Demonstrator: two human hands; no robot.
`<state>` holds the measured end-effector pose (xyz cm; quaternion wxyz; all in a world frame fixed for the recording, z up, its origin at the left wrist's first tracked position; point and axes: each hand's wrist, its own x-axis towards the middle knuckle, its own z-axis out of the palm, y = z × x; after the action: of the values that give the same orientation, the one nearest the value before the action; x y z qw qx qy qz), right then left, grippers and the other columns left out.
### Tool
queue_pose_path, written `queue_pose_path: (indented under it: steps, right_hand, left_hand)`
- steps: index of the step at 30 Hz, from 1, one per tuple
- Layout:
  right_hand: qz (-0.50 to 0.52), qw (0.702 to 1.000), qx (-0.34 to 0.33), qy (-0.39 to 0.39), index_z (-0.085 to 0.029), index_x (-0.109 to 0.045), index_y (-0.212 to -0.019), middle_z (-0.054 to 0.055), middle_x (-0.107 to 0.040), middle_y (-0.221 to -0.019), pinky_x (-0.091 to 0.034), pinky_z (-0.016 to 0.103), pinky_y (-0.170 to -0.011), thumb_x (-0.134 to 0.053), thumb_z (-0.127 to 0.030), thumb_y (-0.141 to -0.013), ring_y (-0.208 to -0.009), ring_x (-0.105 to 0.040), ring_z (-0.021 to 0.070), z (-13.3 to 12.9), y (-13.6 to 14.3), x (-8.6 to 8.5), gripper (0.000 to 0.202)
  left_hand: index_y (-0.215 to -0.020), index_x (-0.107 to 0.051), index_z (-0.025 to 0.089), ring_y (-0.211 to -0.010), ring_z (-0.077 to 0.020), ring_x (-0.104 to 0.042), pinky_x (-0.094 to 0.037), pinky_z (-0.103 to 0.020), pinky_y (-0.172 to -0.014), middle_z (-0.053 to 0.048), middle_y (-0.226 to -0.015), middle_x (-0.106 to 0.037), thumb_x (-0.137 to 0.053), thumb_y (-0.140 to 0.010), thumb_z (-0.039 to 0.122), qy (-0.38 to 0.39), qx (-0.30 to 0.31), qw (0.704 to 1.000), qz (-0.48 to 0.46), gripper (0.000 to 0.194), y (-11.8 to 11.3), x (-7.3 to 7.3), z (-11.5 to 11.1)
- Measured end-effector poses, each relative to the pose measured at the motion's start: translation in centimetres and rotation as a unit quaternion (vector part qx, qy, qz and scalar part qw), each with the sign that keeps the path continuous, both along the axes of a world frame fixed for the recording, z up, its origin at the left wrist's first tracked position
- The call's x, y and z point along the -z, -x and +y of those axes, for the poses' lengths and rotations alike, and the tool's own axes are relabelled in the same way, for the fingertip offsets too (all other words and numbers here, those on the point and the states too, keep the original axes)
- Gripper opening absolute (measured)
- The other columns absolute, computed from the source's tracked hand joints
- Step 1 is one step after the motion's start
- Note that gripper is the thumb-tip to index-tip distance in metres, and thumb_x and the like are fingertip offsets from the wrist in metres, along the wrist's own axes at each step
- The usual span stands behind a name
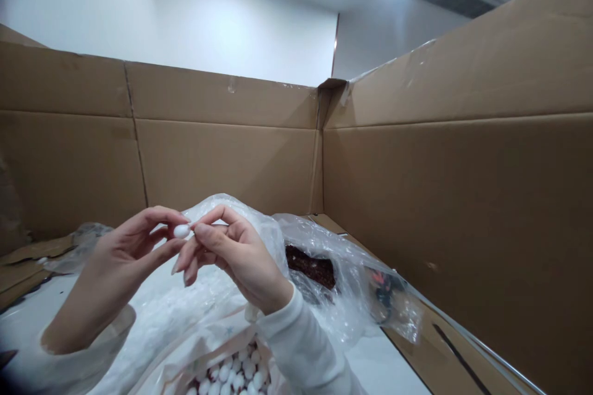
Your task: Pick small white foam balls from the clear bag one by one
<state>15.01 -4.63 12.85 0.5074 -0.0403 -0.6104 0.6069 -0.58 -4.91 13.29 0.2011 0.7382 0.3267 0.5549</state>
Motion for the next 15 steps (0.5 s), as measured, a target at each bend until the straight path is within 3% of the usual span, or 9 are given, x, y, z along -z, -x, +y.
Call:
queue_pose_path:
  steps: [5, 15]
  right_hand:
    - [0.048, 0.998, 0.002, 0.030, -0.016, -0.055, -0.073, -0.005, -0.052, -0.052, -0.041, 0.019, -0.045, -0.057, -0.027, -0.078, -0.044, -0.049, 0.0055, 0.2, 0.6, 0.3, 0.012]
    - [0.084, 0.996, -0.008, 0.033, -0.017, -0.057, -0.075, -0.005, -0.052, -0.055, -0.043, 0.019, -0.047, -0.058, -0.029, -0.077, -0.047, -0.052, 0.0063, 0.3, 1.2, 0.8, 0.013]
  left_hand:
    - [-0.086, -0.060, 0.021, -0.075, -0.0140, -0.054, -0.044, -0.024, -0.066, -0.002, -0.084, -0.059, -0.060, -0.076, 0.029, -0.036, 0.007, 0.999, 0.014, 0.014, 0.0, -0.4, -1.0]
    - [-0.075, -0.058, 0.019, -0.074, -0.0166, -0.056, -0.044, -0.027, -0.066, -0.002, -0.077, -0.060, -0.063, -0.073, 0.029, -0.054, -0.012, 0.998, -0.007, 0.011, -0.5, -0.4, -1.4]
